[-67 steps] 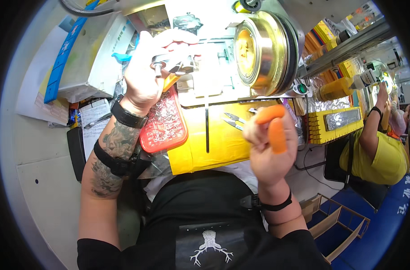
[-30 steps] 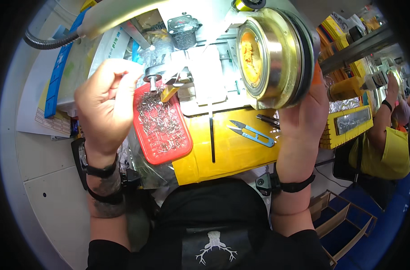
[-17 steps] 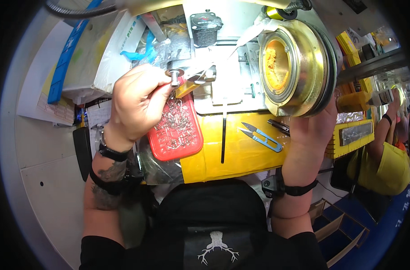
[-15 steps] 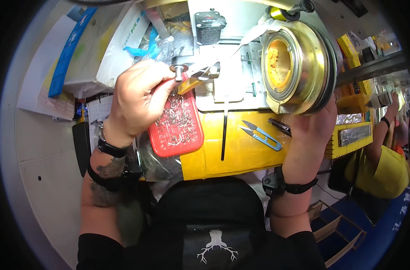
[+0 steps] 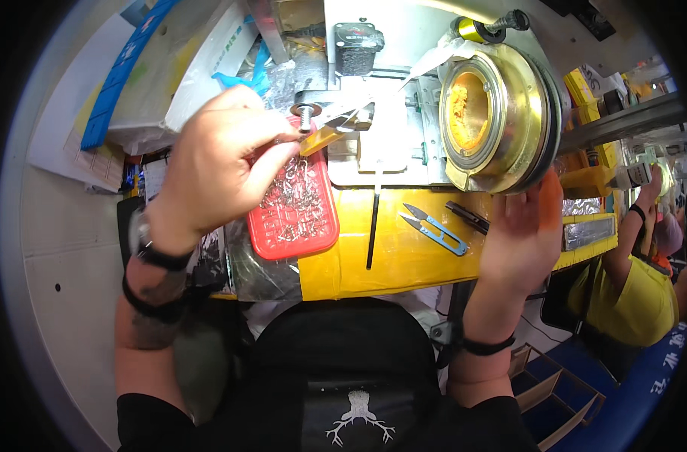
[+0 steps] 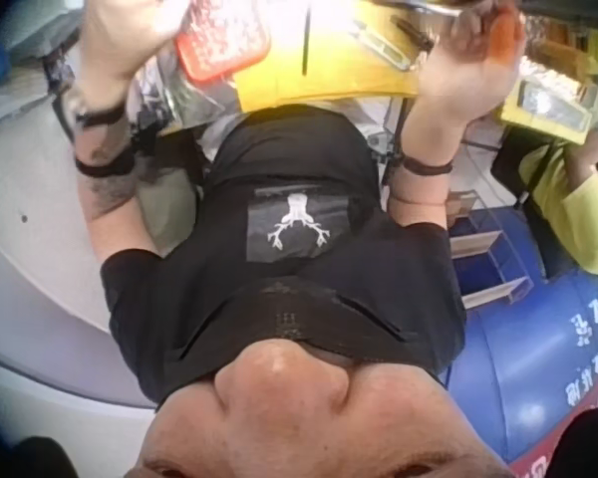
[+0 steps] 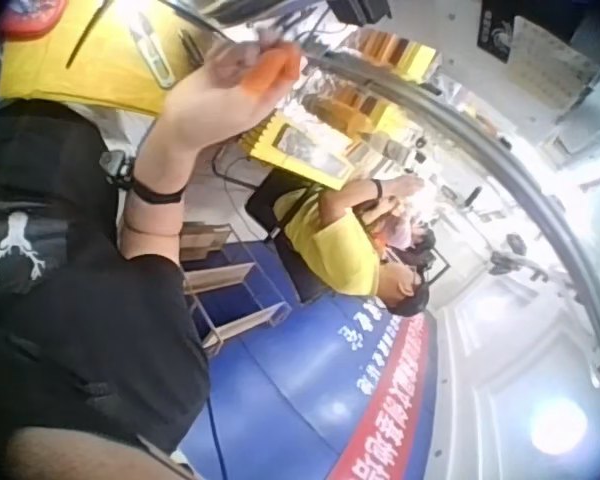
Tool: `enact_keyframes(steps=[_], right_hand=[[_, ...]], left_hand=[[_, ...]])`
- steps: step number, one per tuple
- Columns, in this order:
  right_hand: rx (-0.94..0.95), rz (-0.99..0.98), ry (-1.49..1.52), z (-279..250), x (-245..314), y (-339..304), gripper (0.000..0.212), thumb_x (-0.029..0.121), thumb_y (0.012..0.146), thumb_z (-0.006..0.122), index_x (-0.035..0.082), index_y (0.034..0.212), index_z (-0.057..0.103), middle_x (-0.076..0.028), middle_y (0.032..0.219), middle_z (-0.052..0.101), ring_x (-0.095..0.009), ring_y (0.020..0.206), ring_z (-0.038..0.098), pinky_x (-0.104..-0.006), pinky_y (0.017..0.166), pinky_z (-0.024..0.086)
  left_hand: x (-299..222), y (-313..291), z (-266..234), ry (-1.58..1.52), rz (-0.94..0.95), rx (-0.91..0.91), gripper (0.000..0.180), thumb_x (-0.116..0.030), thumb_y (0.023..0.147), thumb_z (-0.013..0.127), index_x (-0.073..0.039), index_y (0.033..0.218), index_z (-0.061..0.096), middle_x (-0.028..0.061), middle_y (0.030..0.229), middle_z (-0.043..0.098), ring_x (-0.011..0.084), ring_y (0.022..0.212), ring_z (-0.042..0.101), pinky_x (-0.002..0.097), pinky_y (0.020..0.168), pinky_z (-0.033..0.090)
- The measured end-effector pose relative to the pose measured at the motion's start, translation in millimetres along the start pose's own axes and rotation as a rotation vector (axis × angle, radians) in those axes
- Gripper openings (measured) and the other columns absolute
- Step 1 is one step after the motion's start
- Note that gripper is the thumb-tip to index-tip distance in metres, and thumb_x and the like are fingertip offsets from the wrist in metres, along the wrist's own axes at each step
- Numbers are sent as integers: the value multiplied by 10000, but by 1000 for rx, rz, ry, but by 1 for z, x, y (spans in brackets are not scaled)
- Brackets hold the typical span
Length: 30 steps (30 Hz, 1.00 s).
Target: Manually assemble small metal and plastic components for electronic devices at a factory workstation.
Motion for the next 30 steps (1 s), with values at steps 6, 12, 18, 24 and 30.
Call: enact_keyframes(steps=[6,12,18,24,30], right_hand=[[449,-178,-433,30,-12,-64,225,-26,906,657,21,1120,606,-90,996,602,-126,811,538,-239,705,407],[679,19,-554,77,-44,-54,133,30,889,741,17,997,665,-50,868,627,-103,639,497,-244,603,391],[435,309,-116,92,-60,-47,129,90,1038,632,48,1157,602,17,964,635,-11,766,537,-203,674,445],[299,307,110,108,-75,-33,94,137,1066,605,53,1100,580,24,914,575,-19,766,508,-209,666,425],[378,56,-375,105,-77,-16,133,120,1081,530,20,1166,550,2,860,527,-50,666,456,-208,602,394]], left_hand=[[-11,38,-44,224,46,82,218,7,845,694,32,1061,713,172,1177,709,318,1096,654,402,1017,488],[14,88,-10,-221,239,336,130,-20,908,635,9,1015,703,141,1263,663,246,1065,651,345,957,508],[15,82,-7,-600,-233,319,38,-27,897,623,-23,859,624,108,1280,627,129,889,604,259,782,500],[-40,34,-1,-161,81,-26,67,-13,812,759,-16,851,704,87,839,634,258,840,539,393,790,436],[-51,30,17,-46,173,-5,165,-139,737,801,-66,779,659,89,718,509,283,724,474,378,716,374]])
Point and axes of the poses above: each hand's wrist, its own y-axis towards the middle knuckle, its own z-axis out of the palm, x = y × z, the point moved 3 cm from there along y, towards the middle knuckle
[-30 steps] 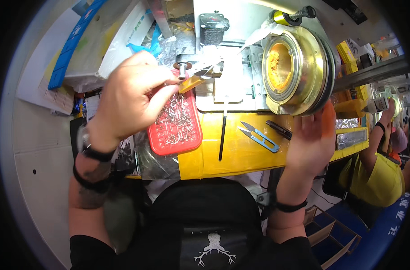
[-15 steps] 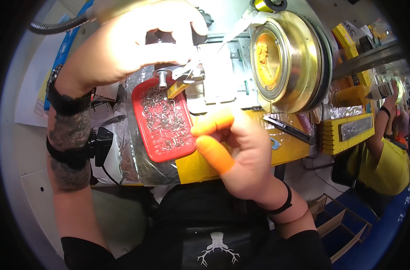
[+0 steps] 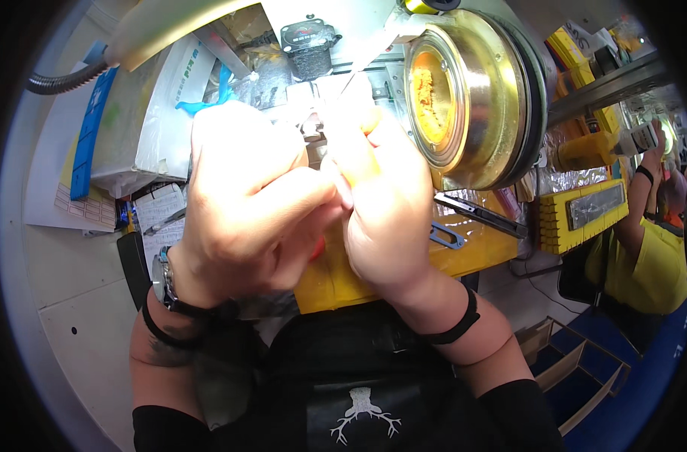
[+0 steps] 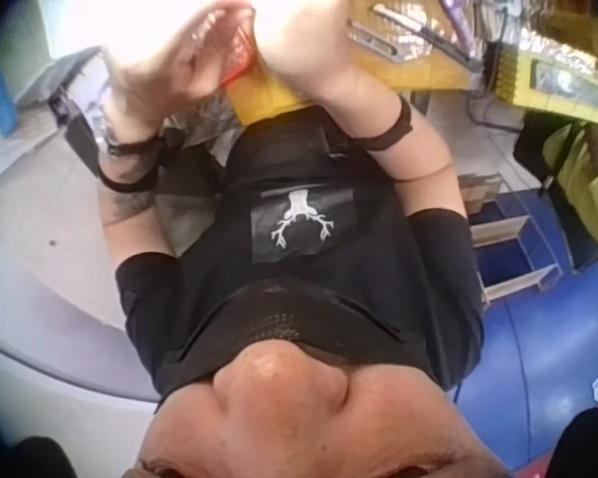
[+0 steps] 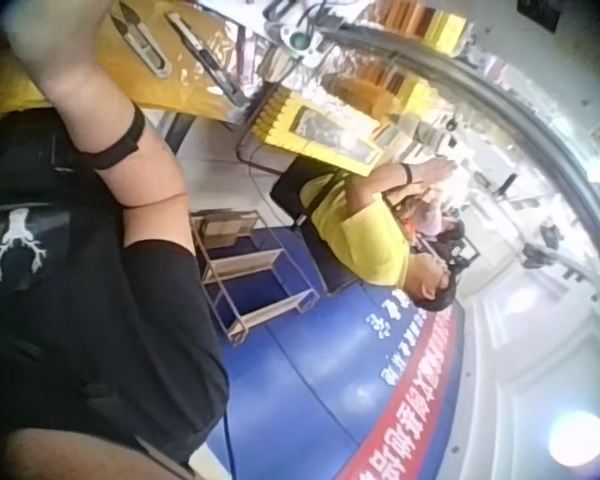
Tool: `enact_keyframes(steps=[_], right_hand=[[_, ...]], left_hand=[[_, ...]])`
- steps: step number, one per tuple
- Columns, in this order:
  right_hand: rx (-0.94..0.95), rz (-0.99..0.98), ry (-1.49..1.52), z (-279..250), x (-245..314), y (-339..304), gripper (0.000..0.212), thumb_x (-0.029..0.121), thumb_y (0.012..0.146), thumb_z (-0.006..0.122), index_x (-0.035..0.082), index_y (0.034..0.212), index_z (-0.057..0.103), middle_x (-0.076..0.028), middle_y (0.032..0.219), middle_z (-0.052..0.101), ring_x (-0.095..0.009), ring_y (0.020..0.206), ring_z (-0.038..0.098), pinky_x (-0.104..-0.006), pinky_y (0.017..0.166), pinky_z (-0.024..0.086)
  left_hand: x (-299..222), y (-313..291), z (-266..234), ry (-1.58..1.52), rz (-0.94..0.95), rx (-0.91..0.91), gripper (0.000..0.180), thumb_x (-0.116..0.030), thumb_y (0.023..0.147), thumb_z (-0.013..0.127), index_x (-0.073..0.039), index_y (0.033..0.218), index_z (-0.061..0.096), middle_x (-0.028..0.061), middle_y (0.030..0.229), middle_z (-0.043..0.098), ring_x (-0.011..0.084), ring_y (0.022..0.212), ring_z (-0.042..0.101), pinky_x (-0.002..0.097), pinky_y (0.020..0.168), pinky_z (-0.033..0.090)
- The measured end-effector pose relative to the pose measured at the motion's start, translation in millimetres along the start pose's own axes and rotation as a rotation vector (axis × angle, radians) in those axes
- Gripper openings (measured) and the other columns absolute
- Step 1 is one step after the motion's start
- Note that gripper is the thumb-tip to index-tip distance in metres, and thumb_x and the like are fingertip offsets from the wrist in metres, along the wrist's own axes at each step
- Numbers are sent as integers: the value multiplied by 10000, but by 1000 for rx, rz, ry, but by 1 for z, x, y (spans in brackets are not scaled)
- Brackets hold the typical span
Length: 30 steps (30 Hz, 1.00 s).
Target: Manually assemble small metal and plastic components for electronic devices at a factory workstation.
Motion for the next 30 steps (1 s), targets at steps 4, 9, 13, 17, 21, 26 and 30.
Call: enact_keyframes(steps=[4,9,13,17,21,26,30], right_hand=[[-122,64,113,1,-6,8,81,51,1042,547,9,977,570,-28,817,563,-78,729,528,-268,643,446],[-154,-115,-84,8,-18,25,85,37,1044,514,-17,1002,564,-54,807,577,-115,720,545,-294,654,468],[-176,-141,0,9,-18,33,79,36,1041,507,-22,1035,561,-64,864,595,-123,738,556,-287,676,477],[-207,-113,-21,3,-31,47,82,34,1035,503,-28,1051,556,-69,886,600,-135,756,564,-292,698,489],[-181,-175,24,1,-36,56,65,21,1015,530,-30,1049,553,-68,892,596,-151,773,574,-306,709,497],[-83,-301,-256,-3,-32,12,20,32,1032,527,24,1032,545,-39,877,532,-140,790,544,-312,697,477],[-12,32,65,-12,-6,-56,113,59,1041,571,59,1108,481,-6,927,472,-57,737,431,-224,657,399]], left_hand=[[15,8,-20,-49,23,23,264,-232,780,756,-45,723,578,79,723,472,268,725,428,383,731,363],[60,22,-13,-437,-382,-134,105,-49,953,664,35,1015,652,57,1006,610,124,931,569,261,850,469],[76,42,-3,-550,-344,111,145,-69,941,675,4,1060,712,63,1094,630,173,1003,615,309,908,504],[66,68,-8,-254,-146,265,201,-144,902,721,-10,1050,701,83,1128,612,212,1011,607,332,936,493],[93,59,5,-412,-82,304,228,-186,887,728,-16,1028,669,96,1173,589,227,1021,591,336,930,486],[101,44,0,-712,-265,233,157,-126,914,683,-19,1021,640,90,1185,581,159,963,575,296,849,486],[82,28,-5,-844,-442,94,149,-94,930,654,-6,1044,615,86,1191,577,114,880,563,261,772,481]])
Point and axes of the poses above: each hand's wrist, its own y-axis towards the middle knuckle, its own z-axis out of the palm, x = y × z, the point moved 3 cm from there along y, towards the middle knuckle
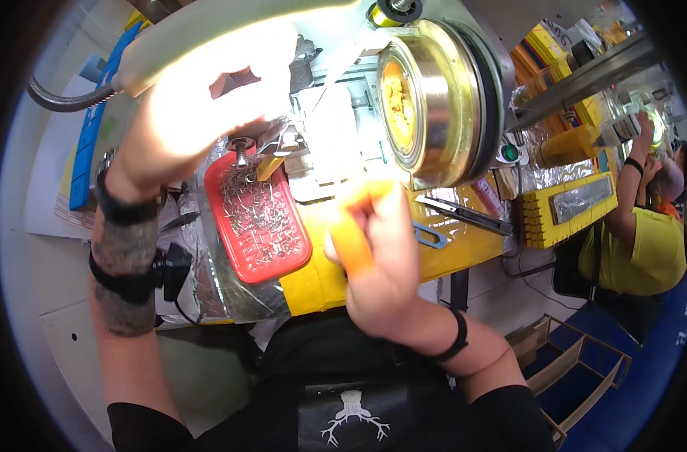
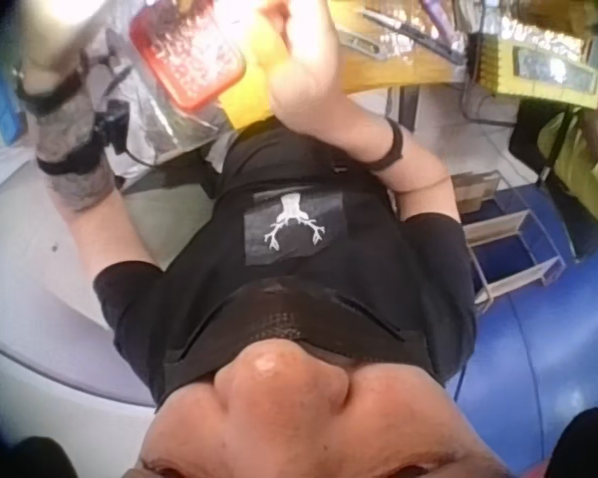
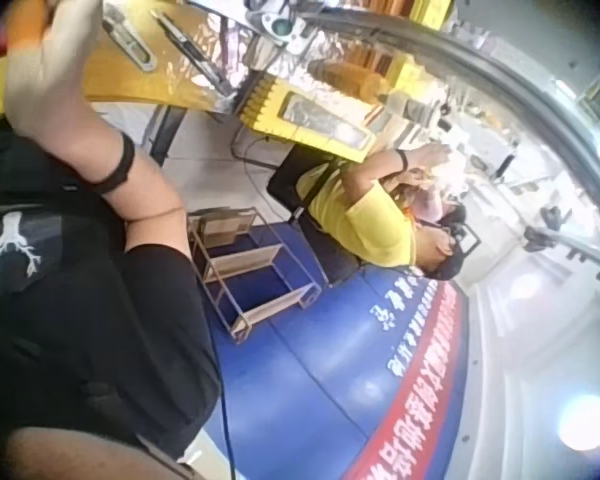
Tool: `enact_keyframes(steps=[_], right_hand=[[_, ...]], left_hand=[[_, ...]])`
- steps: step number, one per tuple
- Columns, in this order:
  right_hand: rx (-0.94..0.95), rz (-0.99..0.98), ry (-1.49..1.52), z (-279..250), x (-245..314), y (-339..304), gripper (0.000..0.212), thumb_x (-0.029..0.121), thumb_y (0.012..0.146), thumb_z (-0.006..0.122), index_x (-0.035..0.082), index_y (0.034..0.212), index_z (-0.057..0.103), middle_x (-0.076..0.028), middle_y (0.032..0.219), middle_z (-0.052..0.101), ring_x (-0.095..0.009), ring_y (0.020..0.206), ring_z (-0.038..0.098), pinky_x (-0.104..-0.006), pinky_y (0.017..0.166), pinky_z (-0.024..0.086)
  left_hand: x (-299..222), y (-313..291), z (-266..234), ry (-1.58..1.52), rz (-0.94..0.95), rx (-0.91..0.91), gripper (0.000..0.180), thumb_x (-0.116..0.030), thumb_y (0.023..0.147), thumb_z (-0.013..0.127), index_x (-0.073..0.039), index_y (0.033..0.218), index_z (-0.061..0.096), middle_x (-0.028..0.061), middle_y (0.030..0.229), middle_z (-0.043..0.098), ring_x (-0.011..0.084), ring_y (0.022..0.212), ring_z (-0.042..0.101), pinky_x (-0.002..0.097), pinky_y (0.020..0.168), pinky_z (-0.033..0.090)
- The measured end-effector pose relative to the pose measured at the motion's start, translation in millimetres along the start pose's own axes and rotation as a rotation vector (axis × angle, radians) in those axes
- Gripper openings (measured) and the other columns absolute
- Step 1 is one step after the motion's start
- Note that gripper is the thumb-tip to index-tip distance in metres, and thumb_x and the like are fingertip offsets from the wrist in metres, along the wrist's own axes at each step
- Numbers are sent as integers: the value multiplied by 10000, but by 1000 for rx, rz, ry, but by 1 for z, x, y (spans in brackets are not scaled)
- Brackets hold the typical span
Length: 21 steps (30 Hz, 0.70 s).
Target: Manually assemble small metal and plastic components for electronic devices at a factory workstation.
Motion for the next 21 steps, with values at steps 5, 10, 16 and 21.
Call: enact_keyframes(steps=[5,10,16,21], right_hand=[[203,-278,-640,-45,23,-15,240,-75,905,662,28,1106,580,-104,988,536,-187,834,545,-280,731,464],[460,-308,-1112,-41,24,2,208,-19,852,677,37,1052,691,-159,1142,605,-340,1026,624,-413,879,514],[643,-341,-1186,-37,11,14,169,107,901,672,29,1050,692,-163,1264,603,-341,1134,605,-437,957,511],[435,-527,-1044,-41,10,16,121,46,865,665,14,982,659,-185,1191,632,-337,1002,660,-407,835,563]], left_hand=[[-28,-48,38,314,74,-313,116,-72,833,784,-2,874,700,127,937,672,236,813,611,346,779,491],[-37,-76,70,591,295,-313,82,-117,863,770,-88,890,698,42,878,610,246,853,567,360,801,449],[0,-79,77,418,379,-169,174,38,767,770,-14,903,675,77,715,629,280,644,636,380,619,509],[20,-84,77,371,387,-3,185,51,737,740,-13,898,675,100,739,624,293,622,600,384,593,481]])
Point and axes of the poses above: each hand's wrist, its own y-axis towards the middle knuckle, its own z-axis out of the palm, x = y × z, the point moved 3 cm from there along y, towards the middle knuckle
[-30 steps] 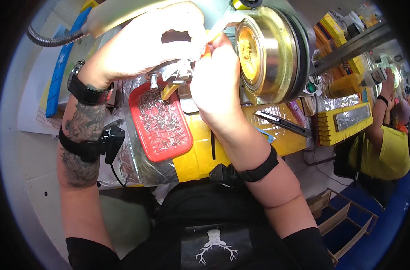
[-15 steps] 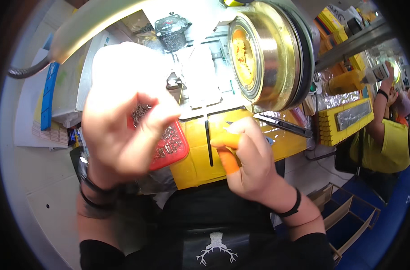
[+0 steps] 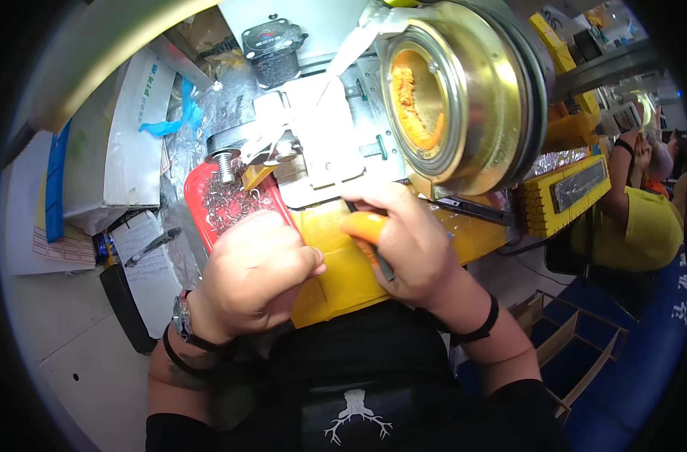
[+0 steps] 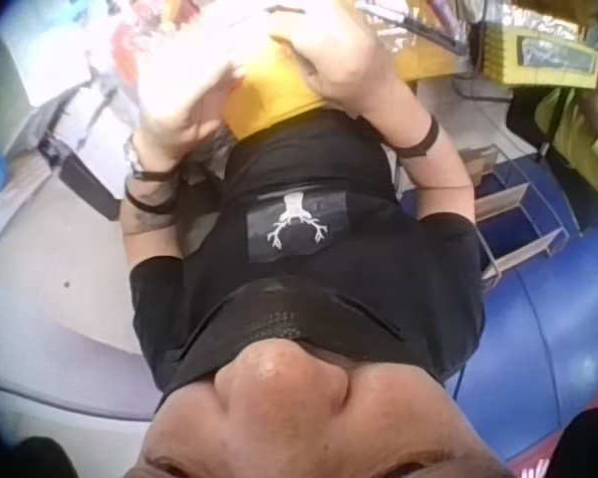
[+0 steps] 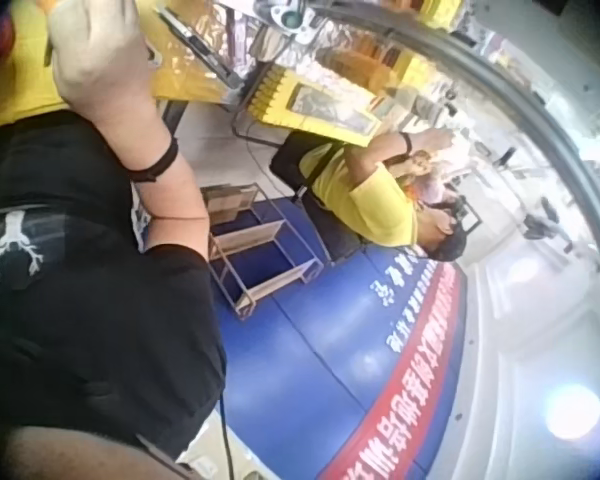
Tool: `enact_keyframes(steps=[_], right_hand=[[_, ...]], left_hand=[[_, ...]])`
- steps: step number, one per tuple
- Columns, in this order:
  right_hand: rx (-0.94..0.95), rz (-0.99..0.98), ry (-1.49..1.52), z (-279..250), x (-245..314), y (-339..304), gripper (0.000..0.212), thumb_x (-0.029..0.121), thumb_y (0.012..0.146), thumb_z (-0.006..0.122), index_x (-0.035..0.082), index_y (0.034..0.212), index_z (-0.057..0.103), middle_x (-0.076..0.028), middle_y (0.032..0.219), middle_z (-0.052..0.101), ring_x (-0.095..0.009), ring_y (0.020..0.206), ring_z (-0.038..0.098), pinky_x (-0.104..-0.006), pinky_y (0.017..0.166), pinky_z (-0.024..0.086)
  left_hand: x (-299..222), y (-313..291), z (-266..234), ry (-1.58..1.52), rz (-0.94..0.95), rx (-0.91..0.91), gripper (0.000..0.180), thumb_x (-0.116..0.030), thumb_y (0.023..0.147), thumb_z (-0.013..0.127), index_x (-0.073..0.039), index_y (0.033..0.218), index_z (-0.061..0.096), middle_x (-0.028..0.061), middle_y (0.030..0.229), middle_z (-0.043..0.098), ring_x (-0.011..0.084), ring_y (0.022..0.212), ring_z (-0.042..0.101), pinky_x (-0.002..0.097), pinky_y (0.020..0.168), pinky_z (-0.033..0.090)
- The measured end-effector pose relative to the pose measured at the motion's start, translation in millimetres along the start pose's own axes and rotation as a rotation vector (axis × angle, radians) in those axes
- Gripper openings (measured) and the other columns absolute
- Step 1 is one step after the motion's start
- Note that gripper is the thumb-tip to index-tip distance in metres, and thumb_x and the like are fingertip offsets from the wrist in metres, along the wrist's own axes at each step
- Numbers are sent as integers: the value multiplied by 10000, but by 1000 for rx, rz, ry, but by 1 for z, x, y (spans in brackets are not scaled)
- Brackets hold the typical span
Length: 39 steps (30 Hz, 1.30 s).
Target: Manually assemble small metal and plastic components for electronic devices at a factory workstation.
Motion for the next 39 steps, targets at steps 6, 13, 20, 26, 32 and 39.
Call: enact_keyframes(steps=[6,13,20,26,32,39], right_hand=[[-231,106,13,16,-3,11,360,-60,765,715,14,1117,695,-175,1176,682,-333,997,702,-390,812,568],[-272,164,-5,8,-1,3,288,-49,782,725,35,1057,714,-144,1121,716,-315,939,714,-365,764,563],[-279,131,-15,8,-6,5,279,-37,783,743,32,1052,717,-142,1096,728,-301,861,723,-348,722,565],[-280,17,-27,-36,37,-6,340,-28,800,755,69,1125,729,-144,1176,718,-262,858,717,-333,679,564],[-358,-5,11,-44,41,4,453,-57,792,730,139,1200,741,-161,1313,664,-193,888,687,-288,668,547],[-328,-23,-5,-38,38,20,415,-51,775,752,55,1175,729,-188,1235,706,-193,793,681,-280,652,554]], left_hand=[[2,-2,-2,27,-9,79,196,12,715,736,-36,892,668,95,737,617,294,607,563,395,584,469],[5,-2,1,25,-75,80,199,18,703,725,-67,860,638,83,751,642,306,638,596,399,602,495],[7,-3,0,32,-108,88,200,11,699,724,-70,852,624,91,748,640,319,661,616,400,626,511],[5,-2,0,97,-144,70,174,2,765,731,-58,843,588,109,716,609,332,647,598,423,612,492],[4,-1,2,124,-140,58,177,3,791,722,-50,837,559,124,709,598,346,644,588,430,612,487],[3,0,-1,154,-139,56,171,6,796,711,-46,842,555,126,698,581,347,643,583,429,617,486]])
Point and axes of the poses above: each hand's wrist, its own y-axis towards the middle knuckle, its own z-axis out of the palm, x = y × z, the point moved 3 cm from there along y, towards the middle knuckle
